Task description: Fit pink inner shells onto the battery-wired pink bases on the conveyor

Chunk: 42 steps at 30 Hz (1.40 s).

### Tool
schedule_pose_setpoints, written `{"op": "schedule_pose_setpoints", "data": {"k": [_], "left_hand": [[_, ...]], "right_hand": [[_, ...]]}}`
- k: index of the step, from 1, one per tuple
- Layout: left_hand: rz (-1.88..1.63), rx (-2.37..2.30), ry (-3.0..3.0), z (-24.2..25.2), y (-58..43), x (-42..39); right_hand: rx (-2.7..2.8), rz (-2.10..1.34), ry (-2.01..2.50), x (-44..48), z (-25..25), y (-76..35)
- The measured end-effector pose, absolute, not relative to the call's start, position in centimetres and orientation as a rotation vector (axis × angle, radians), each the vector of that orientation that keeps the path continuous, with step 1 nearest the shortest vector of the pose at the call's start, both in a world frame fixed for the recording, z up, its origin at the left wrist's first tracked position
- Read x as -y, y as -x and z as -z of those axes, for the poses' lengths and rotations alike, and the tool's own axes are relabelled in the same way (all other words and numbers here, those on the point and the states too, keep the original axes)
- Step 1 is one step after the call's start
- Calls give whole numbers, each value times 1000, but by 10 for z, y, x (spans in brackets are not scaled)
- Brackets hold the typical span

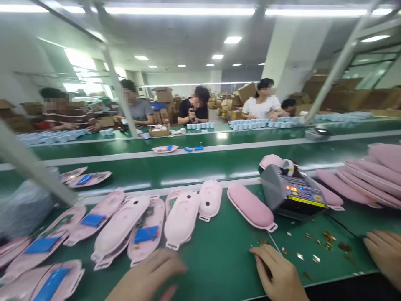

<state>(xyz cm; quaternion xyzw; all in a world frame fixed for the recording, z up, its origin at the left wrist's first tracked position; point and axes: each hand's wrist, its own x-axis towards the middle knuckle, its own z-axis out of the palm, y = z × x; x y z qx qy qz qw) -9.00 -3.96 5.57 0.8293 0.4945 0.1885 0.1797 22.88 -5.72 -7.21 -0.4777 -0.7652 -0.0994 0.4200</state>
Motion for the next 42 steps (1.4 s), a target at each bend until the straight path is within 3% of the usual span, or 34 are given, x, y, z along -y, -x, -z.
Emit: {"op": "schedule_pose_setpoints", "data": {"k": [5,10,17,27,34,42], "left_hand": [[-7,-695,-2794,-64,-44,-93],[307,-353,-2895,-56,-135,-173],[395,-672,-2896,-51,-115,-104],[320,-1201,-2512,-41,-101,-49],[280,-1054,-2530,-58,-120,-55],[217,-879,-2615,-32,-135,-62]], "right_hand": [[1775,199,1202,56,62,-230],[1635,99,1268,57,65,-228],[267,-504,1334,35,41,-286],[189,-813,1248,1,8,-318],[219,-893,1240,4,7,-326],[194,-782,1253,-8,9,-329]]}}
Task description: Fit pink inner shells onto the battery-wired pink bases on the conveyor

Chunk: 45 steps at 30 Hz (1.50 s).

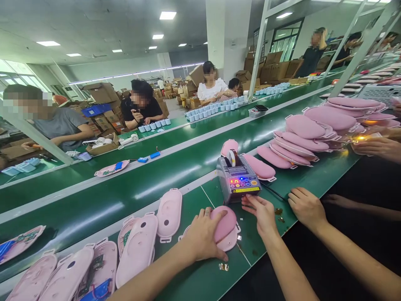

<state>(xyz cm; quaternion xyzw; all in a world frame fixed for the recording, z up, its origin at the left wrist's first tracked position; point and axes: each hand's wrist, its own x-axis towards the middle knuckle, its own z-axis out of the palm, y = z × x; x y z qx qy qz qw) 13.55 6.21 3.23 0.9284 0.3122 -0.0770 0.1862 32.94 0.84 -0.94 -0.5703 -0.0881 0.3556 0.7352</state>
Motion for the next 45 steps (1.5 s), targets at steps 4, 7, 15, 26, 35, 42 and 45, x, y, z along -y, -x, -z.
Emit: {"op": "schedule_pose_setpoints", "data": {"k": [4,7,15,26,35,42,45], "left_hand": [[235,-762,-2615,-38,-126,-63],[273,-746,-2643,-40,-118,-52],[273,-1229,-2464,-39,-87,-14],[-123,-1367,-2218,-49,20,11],[-145,-894,-2341,-9,-16,-26],[-245,-1073,-2276,-11,0,10],[-200,-1076,-2255,-19,12,0]], "right_hand": [[237,-757,1295,-9,6,-334],[287,-793,1339,-7,3,-334],[396,-670,1506,38,-7,-311],[1852,-570,2087,72,18,-147],[1957,-1155,1628,14,-38,-282],[1759,-395,1767,19,-52,-292],[1800,-520,1763,25,-52,-289]]}}
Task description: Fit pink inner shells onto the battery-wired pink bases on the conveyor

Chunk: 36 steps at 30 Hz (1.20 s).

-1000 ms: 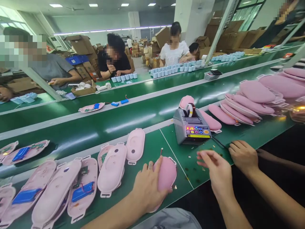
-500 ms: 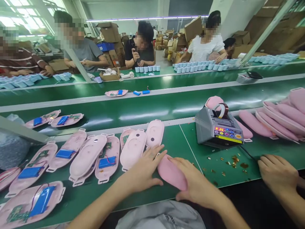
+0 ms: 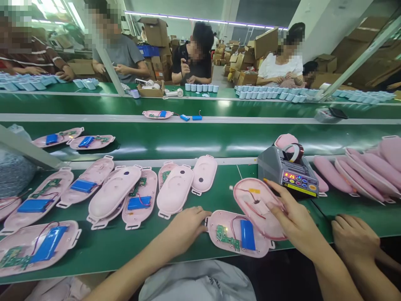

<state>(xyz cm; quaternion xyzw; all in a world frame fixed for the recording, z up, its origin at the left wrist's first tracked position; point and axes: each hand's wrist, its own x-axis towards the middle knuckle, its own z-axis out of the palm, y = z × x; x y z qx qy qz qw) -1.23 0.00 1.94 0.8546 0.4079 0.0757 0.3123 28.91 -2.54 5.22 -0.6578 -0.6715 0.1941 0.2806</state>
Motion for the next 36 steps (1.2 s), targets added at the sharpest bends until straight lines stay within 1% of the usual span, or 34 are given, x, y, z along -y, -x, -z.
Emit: {"op": "schedule_pose_setpoints", "data": {"k": [4,7,10,13,16,20,24,27,29,31,36], "left_hand": [[-131,-1011,-2405,-25,21,-17],[-99,-911,-2529,-32,25,-25],[-135,-823,-2499,-44,30,-30],[-277,-797,-2288,-53,26,-30],[-540,-851,-2036,-49,7,-22],[-939,-985,-1817,-26,-31,-6],[-1138,-975,-1741,0,-58,-1],[-1188,-944,-1560,13,-64,-6],[-1179,-954,-1394,16,-64,-9],[-1140,-969,-1296,16,-62,-11],[-1084,-1013,-1265,14,-57,-12]], "right_hand": [[1894,-778,1794,30,-47,-281],[2007,-815,1795,30,-45,-275],[2132,-641,1860,30,-43,-275],[2261,-378,1870,29,-44,-276],[2419,-210,1746,25,-49,-273],[2482,-134,1596,19,-62,-260],[2425,-216,1556,13,-76,-256],[2372,-403,1616,6,-80,-258],[2333,-512,1671,-1,-77,-256],[2281,-532,1700,-7,-69,-250],[2218,-612,1665,-18,-46,-231]]}}
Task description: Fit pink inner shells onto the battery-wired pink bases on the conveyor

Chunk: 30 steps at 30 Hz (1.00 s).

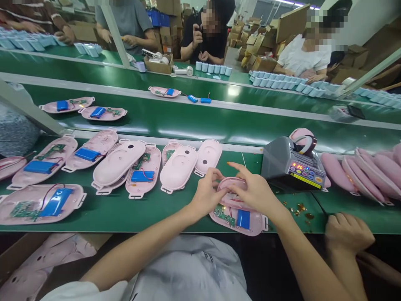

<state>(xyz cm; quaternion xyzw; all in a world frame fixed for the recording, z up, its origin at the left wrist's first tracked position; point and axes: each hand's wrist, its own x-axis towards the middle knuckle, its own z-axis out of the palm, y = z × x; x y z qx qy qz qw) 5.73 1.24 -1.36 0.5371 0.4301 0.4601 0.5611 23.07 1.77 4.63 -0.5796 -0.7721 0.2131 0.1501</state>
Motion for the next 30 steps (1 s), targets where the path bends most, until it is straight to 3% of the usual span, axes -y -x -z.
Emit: {"op": "schedule_pose_setpoints", "data": {"k": [10,16,21,30], "left_hand": [[-939,-987,-1258,17,-51,-21],[-896,-938,-1147,20,-49,-26],[-916,-907,-1093,19,-49,-25],[-930,-846,-1077,19,-49,-24]], "right_hand": [[2077,-749,1510,-29,-26,-231],[2296,-759,1353,-29,-46,-236],[2625,-462,1461,-25,-52,-228],[2700,19,1308,-23,-39,-219]]}}
